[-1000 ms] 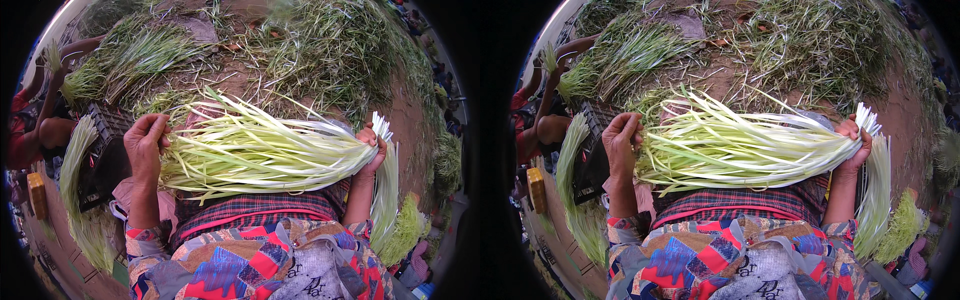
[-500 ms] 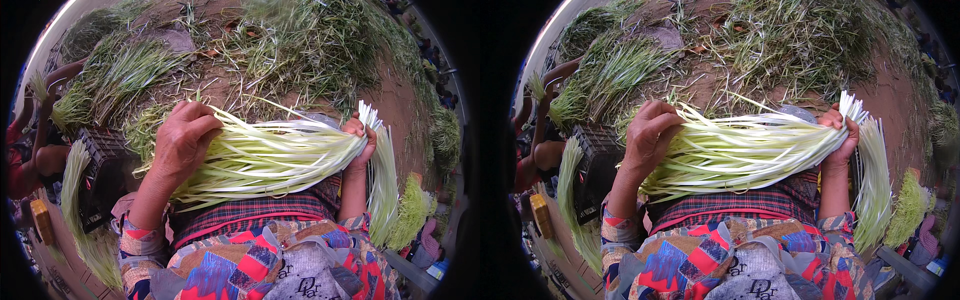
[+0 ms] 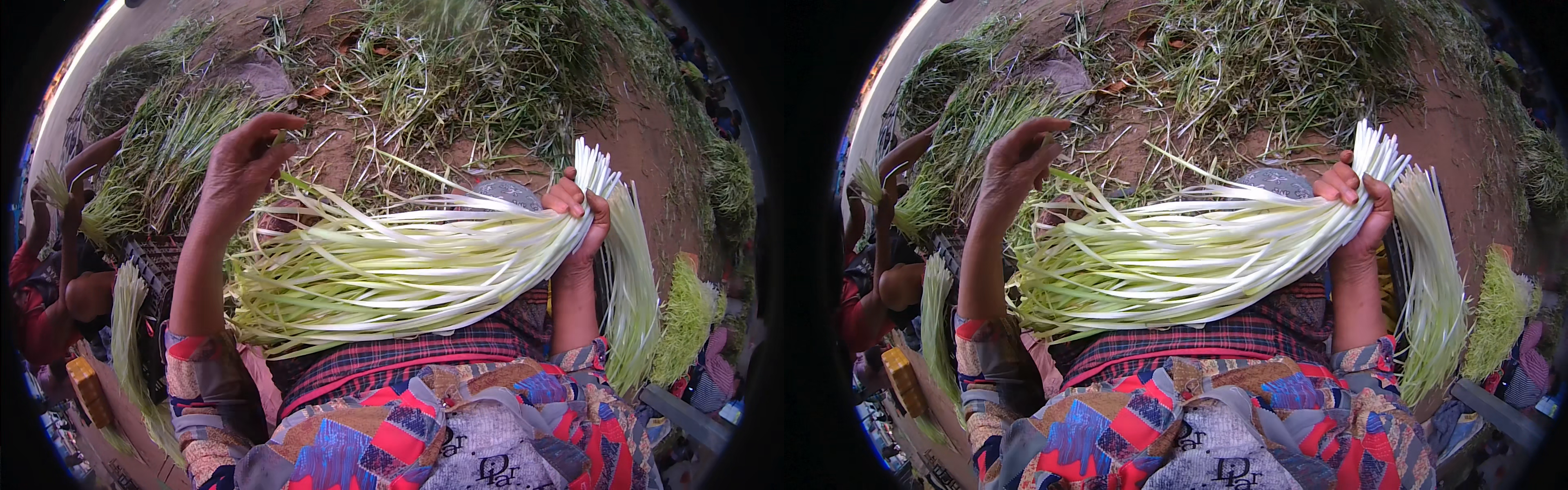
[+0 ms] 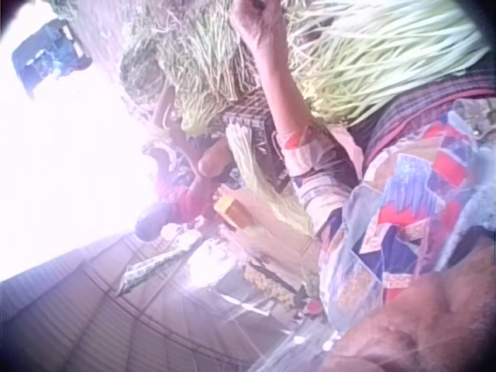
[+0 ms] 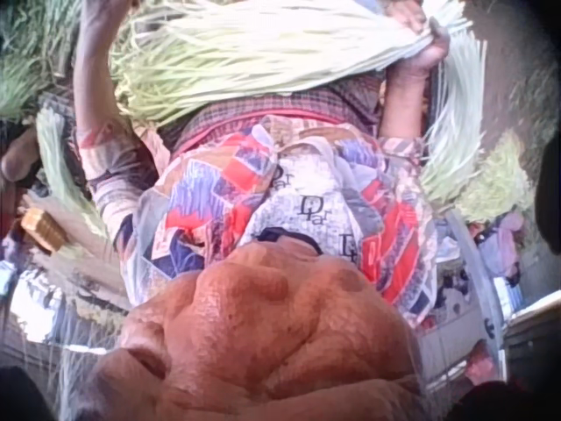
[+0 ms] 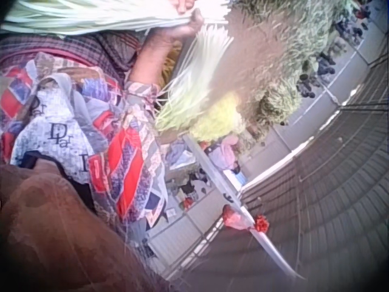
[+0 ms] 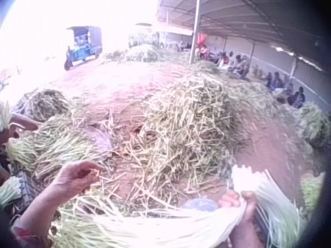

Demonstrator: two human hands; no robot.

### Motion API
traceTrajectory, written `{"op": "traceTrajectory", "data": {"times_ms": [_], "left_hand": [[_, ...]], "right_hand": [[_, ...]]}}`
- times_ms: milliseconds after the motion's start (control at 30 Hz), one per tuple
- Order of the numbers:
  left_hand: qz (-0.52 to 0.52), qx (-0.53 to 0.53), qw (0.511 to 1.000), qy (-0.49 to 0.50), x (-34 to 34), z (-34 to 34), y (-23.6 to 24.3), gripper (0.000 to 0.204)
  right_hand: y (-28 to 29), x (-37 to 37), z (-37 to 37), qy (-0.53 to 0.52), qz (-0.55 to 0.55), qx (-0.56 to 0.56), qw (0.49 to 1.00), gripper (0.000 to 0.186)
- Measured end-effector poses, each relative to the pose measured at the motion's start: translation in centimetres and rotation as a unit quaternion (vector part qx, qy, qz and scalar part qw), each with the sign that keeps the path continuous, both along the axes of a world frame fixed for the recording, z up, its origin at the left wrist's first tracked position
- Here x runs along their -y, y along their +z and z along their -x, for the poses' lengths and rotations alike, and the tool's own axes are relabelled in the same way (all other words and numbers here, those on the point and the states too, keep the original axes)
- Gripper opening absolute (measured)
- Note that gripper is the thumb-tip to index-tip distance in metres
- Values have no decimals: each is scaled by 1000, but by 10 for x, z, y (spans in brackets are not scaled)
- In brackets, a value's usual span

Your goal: The person sits on the ground and processes long green vegetables by hand, stripping outer layers and aligning the stalks into a neat bundle.

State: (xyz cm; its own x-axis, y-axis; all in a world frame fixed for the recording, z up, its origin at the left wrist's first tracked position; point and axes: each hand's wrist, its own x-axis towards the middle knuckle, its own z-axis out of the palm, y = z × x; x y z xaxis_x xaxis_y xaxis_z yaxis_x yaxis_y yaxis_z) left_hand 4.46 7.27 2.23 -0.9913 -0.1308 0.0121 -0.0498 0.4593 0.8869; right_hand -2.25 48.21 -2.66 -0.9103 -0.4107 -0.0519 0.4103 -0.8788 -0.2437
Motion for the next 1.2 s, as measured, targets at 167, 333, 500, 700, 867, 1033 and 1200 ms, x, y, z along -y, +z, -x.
{"op": "traceTrajectory", "data": {"times_ms": [167, 333, 500, 700, 867, 1033, 1200], "left_hand": [[243, -102, 928, -263, -81, 57, -34, 35], [261, -126, 916, -278, -92, 53, -34, 13], [58, -46, 974, -212, -69, 21, -15, 15], [-152, -23, 983, 104, -4, -18, 3, 16], [109, -31, 962, 248, 85, -82, 8, 17], [380, 74, 877, 283, 125, -118, -18, 23], [287, -17, 952, 106, 114, -103, -44, 12]], "right_hand": [[1, 0, -1, -9, 2, 11, 1000, 38], [4, -5, -4, -17, 3, 0, 1000, 38], [8, -7, -6, -4, -1, -12, 1000, 36], [6, -13, -1, 6, -1, -15, 1000, 35], [3, -23, 3, 32, 8, -16, 999, 39], [-1, -29, 8, 37, -3, -21, 999, 39], [-2, -33, 10, 22, -58, -29, 998, 37]]}}
